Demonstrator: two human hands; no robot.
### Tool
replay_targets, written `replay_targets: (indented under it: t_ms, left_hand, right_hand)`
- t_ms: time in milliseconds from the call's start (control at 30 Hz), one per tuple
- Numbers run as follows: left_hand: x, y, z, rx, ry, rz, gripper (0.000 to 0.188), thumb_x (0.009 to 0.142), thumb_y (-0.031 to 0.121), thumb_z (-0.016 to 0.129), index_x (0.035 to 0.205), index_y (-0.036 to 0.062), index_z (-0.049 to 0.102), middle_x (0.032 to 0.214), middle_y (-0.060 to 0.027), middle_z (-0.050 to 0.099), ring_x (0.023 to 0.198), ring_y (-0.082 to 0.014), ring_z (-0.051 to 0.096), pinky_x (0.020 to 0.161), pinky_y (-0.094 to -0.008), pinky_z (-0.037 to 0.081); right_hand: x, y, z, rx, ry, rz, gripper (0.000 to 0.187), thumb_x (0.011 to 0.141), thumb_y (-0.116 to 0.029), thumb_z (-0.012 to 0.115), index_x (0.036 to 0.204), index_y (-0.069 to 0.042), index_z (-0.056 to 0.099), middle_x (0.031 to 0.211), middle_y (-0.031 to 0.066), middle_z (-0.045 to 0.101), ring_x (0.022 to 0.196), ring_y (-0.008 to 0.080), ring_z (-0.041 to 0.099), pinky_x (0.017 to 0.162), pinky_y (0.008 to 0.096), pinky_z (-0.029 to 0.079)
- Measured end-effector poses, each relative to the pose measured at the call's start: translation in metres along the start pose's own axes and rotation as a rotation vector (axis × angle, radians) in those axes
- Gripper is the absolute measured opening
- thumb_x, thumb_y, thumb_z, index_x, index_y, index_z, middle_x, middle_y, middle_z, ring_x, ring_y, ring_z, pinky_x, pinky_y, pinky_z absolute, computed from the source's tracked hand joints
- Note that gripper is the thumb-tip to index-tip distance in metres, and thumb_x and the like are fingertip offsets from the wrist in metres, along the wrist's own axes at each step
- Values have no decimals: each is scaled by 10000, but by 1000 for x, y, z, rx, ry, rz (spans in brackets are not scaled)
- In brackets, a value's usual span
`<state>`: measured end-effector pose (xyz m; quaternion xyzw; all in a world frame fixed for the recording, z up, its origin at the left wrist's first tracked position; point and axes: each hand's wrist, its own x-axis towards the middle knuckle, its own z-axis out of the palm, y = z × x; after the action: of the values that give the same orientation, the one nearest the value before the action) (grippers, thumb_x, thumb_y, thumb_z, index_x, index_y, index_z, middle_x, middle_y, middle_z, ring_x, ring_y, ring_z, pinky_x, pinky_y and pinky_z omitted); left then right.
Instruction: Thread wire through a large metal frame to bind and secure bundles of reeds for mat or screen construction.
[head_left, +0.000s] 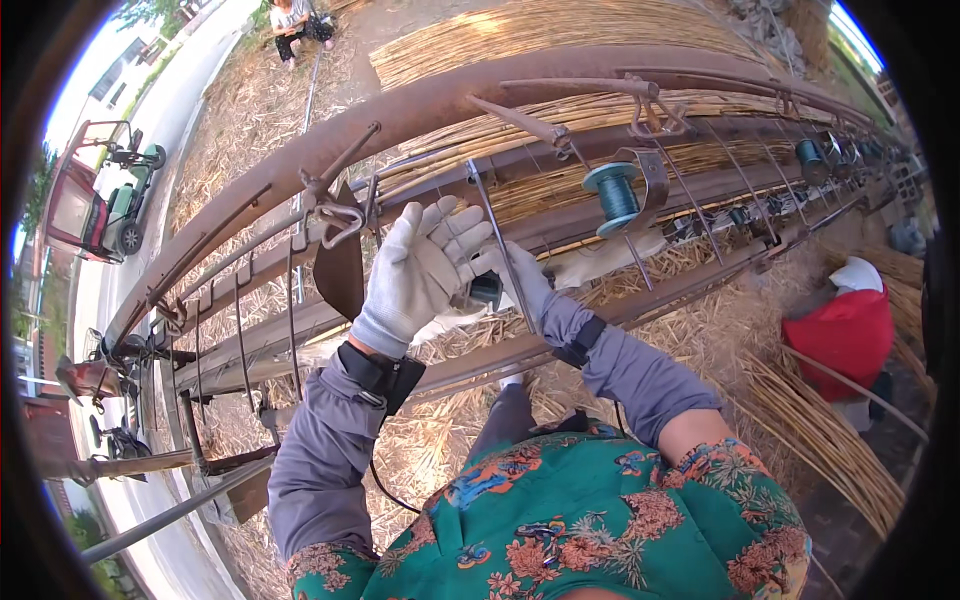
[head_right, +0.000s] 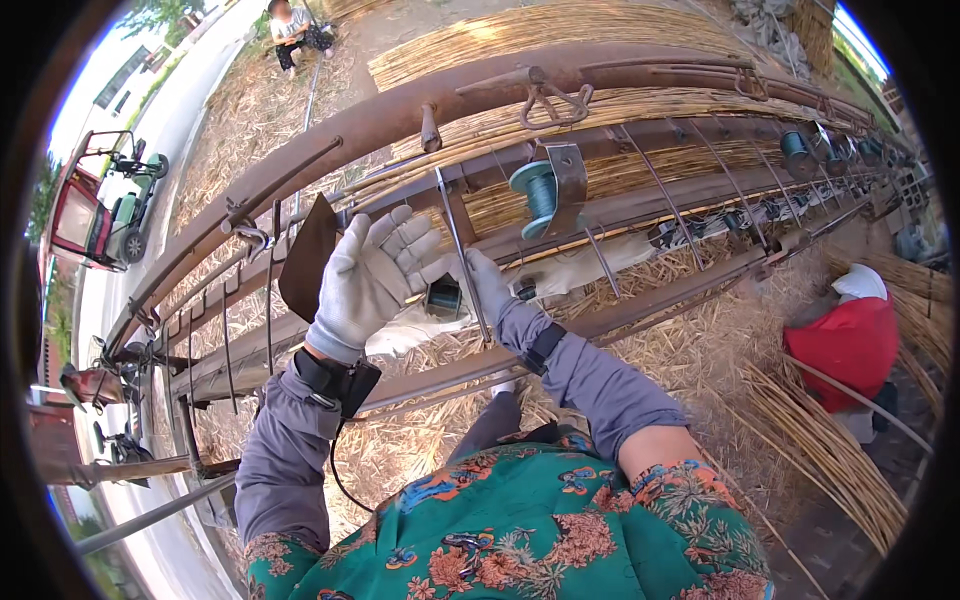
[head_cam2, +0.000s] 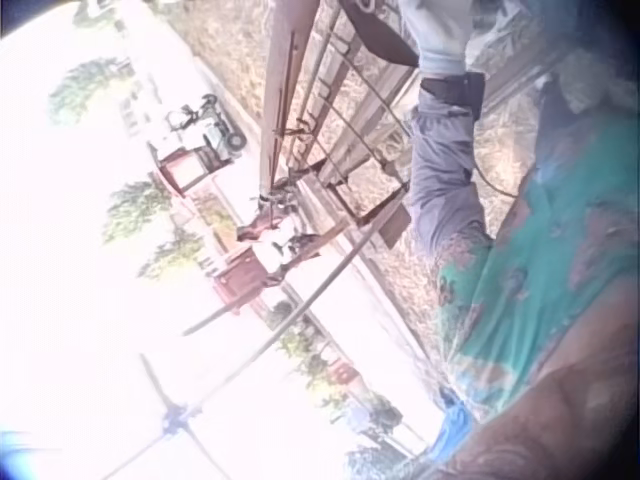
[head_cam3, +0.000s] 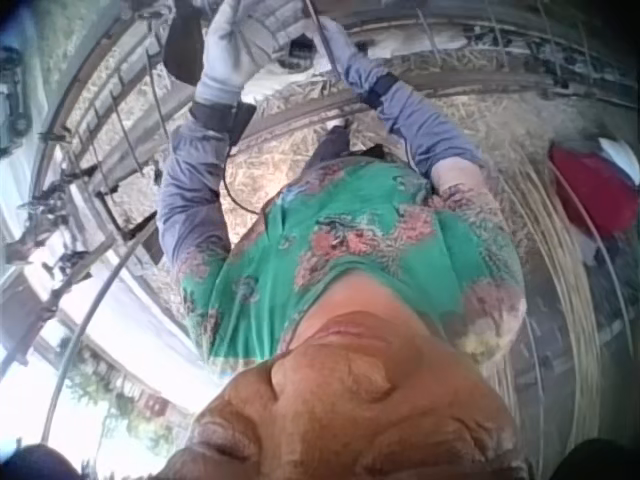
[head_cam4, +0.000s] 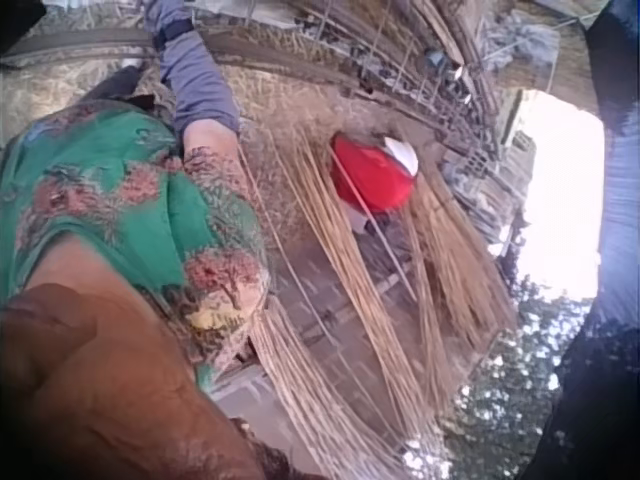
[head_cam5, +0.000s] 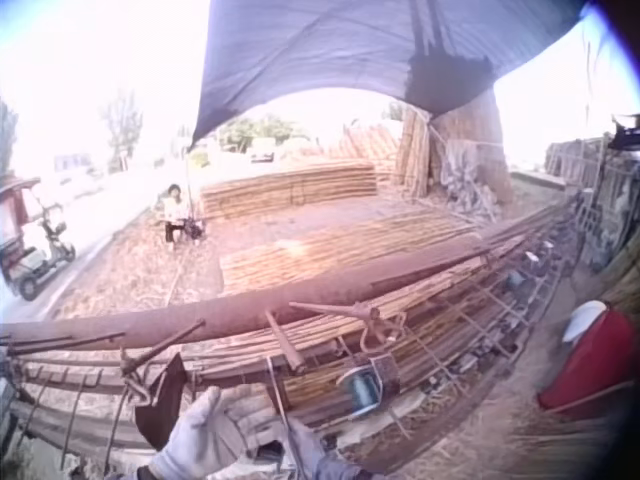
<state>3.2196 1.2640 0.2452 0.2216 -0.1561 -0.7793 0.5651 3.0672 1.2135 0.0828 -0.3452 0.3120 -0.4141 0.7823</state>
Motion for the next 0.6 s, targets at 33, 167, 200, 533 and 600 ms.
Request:
replay_targets:
  t_ms: [33, 167, 200, 533, 600]
  left_hand:
    - [8, -1, 0, 86, 29, -3, 510, 1017, 419, 465, 1416, 111, 394, 1299, -208, 532, 1208, -325, 555, 981, -499, 486]
    - [23, 1, -12, 339, 50, 54, 634, 1025, 404, 468, 1517, 80, 234, 1170, -189, 606, 924, -237, 631, 815, -442, 557]
    - [21, 6, -19, 419, 114, 78, 618, 1027, 385, 468, 1515, 77, 248, 1084, -171, 642, 808, -204, 630, 745, -410, 570]
    - [23, 55, -38, 729, 660, 238, 215, 954, 90, 527, 1143, 18, 599, 878, -54, 647, 633, -81, 528, 515, -223, 425]
    - [39, 56, -33, 697, 577, 177, 217, 945, 81, 541, 1146, 10, 581, 927, -82, 666, 674, -111, 566, 555, -243, 457]
  right_hand:
    - [17, 4, 11, 221, -20, -5, 345, 1003, -276, 553, 1196, 9, 537, 985, 36, 649, 879, 124, 636, 763, 241, 525]
    - [55, 3, 38, 785, -484, 115, 430, 997, -413, 492, 1197, -34, 535, 989, 89, 657, 871, 232, 662, 760, 338, 570]
    - [58, 1, 44, 892, -638, 151, 462, 993, -457, 479, 1193, -45, 538, 995, 108, 660, 872, 264, 668, 759, 370, 581]
    - [28, -11, 27, 479, -480, 351, 352, 972, -281, 571, 1110, 41, 608, 1063, 165, 674, 1038, 312, 668, 945, 433, 545]
    - [14, -7, 7, 355, -387, 402, 310, 965, -250, 585, 1098, 28, 618, 1039, 138, 679, 1003, 274, 680, 909, 386, 562]
